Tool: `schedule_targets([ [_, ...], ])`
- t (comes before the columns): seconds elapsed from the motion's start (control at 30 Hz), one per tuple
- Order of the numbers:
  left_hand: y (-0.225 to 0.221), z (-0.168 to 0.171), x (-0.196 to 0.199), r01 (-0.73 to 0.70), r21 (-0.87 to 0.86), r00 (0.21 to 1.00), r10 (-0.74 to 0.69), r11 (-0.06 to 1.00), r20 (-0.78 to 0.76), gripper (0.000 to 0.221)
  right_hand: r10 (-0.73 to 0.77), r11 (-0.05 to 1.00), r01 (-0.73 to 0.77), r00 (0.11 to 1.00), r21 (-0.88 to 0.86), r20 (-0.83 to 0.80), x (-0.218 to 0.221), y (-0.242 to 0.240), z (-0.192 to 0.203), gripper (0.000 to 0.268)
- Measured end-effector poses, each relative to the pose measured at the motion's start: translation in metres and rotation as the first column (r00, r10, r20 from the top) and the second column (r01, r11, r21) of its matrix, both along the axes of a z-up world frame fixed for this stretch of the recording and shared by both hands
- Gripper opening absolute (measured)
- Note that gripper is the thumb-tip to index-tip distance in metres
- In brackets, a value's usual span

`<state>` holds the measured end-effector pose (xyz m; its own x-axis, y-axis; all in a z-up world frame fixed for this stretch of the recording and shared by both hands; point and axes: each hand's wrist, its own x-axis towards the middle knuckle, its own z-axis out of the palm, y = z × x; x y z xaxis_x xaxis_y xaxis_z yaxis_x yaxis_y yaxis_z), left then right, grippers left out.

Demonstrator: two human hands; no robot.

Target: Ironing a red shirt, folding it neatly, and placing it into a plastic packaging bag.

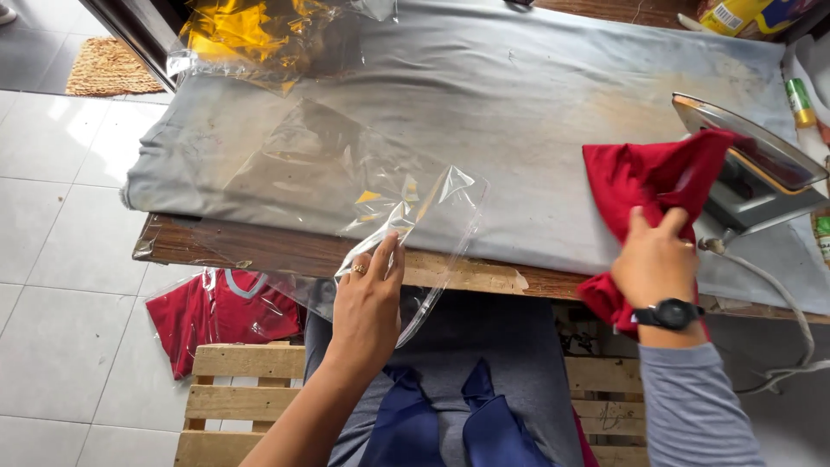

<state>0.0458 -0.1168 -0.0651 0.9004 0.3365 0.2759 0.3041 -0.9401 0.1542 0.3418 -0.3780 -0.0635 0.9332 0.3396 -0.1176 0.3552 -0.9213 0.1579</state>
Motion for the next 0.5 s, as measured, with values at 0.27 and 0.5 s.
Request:
schedule_targets([
  [0.27,-0.004,0.019,-0.009,0.075,-0.154,0.993,-0.06,0.985,0.106,0.078,0.239,0.646,-0.234,0.966,0.727,0.098,-0.035,-0.067,0.108,0.075],
  [0.5,-0.01,0.04,-0.006,0.008,-0.287,0.999,-0.016,0.958,-0.028,0.09,0.658,0.426,0.363,0.505,0.829,-0.559,-0.054,-0.053,0.084,0.072],
])
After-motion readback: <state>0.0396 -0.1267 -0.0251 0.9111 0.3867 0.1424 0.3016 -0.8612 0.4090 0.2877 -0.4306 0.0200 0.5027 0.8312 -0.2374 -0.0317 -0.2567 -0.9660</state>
